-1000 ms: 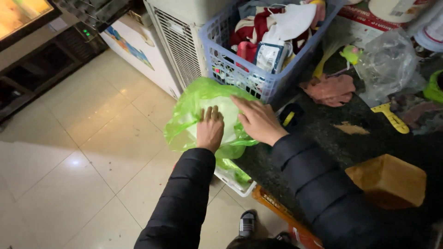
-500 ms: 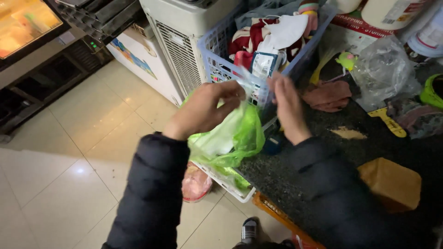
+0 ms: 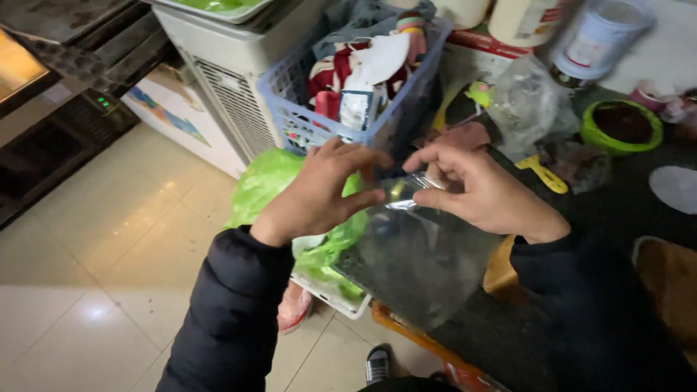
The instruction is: Packaging individual loaves of bread into plastic bags and sealing them with tape.
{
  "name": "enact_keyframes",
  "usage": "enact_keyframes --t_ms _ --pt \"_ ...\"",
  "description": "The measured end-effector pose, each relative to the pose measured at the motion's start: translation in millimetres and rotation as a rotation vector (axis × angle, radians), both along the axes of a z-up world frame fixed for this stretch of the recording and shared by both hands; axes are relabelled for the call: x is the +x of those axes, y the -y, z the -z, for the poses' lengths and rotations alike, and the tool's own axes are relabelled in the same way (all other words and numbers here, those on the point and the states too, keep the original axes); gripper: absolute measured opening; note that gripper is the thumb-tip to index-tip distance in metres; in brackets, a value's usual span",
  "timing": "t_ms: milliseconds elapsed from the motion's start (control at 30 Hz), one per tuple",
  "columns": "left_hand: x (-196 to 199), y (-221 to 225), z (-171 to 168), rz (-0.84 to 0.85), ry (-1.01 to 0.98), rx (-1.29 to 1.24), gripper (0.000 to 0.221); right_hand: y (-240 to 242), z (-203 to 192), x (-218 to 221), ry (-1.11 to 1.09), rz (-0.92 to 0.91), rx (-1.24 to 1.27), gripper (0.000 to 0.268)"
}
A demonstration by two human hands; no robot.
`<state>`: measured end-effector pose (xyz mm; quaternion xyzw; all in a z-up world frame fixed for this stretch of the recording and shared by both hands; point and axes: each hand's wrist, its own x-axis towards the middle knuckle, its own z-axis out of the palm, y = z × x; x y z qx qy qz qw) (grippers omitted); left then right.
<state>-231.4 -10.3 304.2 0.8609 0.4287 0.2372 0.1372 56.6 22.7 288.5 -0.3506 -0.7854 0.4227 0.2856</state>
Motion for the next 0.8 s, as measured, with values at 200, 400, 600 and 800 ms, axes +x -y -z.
enact_keyframes --t_ms 200,400,600,800 --pt "31.0 -3.5 24.3 0.194 0.335 -0.089 0.044 15.6 -2.7 42.1 -0.078 -0.021 -0.048 0.037" --pt "56.5 -13.6 47.1 0.293 0.327 0.054 0.057 21.7 -4.1 61.6 -0.026 -0.077 0.01 0.059" --pt "64.9 3.2 26.9 0.225 0.373 -0.138 0.011 13.8 17.3 85.3 -0.06 0.137 0.083 0.034" --pt "80.4 13.5 11.5 0.451 0.385 -0.178 0.015 22.7 27.6 93.2 -0.088 -0.093 -0.041 0.018"
